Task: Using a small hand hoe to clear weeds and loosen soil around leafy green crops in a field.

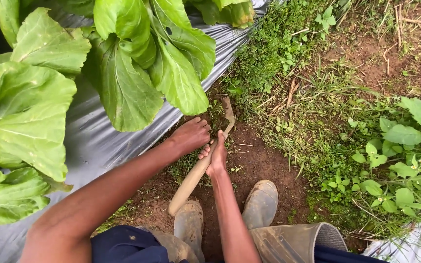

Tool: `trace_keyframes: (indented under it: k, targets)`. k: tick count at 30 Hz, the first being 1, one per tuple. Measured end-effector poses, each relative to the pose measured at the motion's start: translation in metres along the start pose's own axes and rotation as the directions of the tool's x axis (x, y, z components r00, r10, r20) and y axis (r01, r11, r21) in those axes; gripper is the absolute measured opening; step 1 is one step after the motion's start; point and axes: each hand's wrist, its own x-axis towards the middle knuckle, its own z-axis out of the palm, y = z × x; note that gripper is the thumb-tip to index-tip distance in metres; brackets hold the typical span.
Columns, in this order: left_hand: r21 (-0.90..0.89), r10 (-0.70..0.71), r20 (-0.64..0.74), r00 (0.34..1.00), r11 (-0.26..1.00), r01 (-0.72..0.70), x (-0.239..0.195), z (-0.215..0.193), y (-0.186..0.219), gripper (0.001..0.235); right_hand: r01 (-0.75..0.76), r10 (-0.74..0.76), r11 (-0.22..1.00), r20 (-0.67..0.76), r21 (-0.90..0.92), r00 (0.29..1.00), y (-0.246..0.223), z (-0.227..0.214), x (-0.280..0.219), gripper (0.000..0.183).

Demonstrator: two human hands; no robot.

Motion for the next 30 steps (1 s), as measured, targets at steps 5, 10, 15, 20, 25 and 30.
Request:
trace_keyframes:
  k: [5, 10, 15, 20, 25, 30]
  targets:
    - [-0.097, -0.057, -0.015, 0.998, 0.994, 0.056, -0.005, -0.003, 0.002, 0.033, -0.052, 0.052, 0.998, -0.006, 0.019, 0.999, -0.001, 0.001, -0.016, 0.042]
    - [-0.281, -0.104, -0.037, 0.994, 0.955, 0.089, 0.01, 0.046, 0.003, 0.03, -0.048, 0.048, 0.999, -0.011, 0.025, 0.999, -0.002, 0.0, -0.013, 0.043]
    - [-0.278, -0.058, -0.042, 0.997, 0.96, 0.044, -0.008, 0.019, 0.008, 0.022, -0.074, 0.074, 0.997, -0.025, 0.016, 0.997, 0.001, -0.003, -0.027, 0.041]
    - [-0.254, -0.037, -0.103, 0.994, 0.967, 0.01, -0.021, -0.017, 0.01, 0.028, -0.033, 0.033, 0.999, -0.044, -0.013, 0.998, 0.002, 0.004, -0.023, 0.043]
    - [-0.102, -0.089, -0.202, 0.975, 0.992, 0.069, 0.004, 0.007, -0.007, 0.035, 0.001, -0.002, 1.0, -0.073, -0.018, 0.997, 0.008, 0.003, -0.025, 0.046]
    - [-0.081, -0.25, -0.157, 0.956, 0.968, 0.24, -0.009, -0.014, -0.011, 0.058, 0.008, -0.013, 0.999, -0.124, -0.039, 0.992, -0.006, 0.02, -0.028, 0.042]
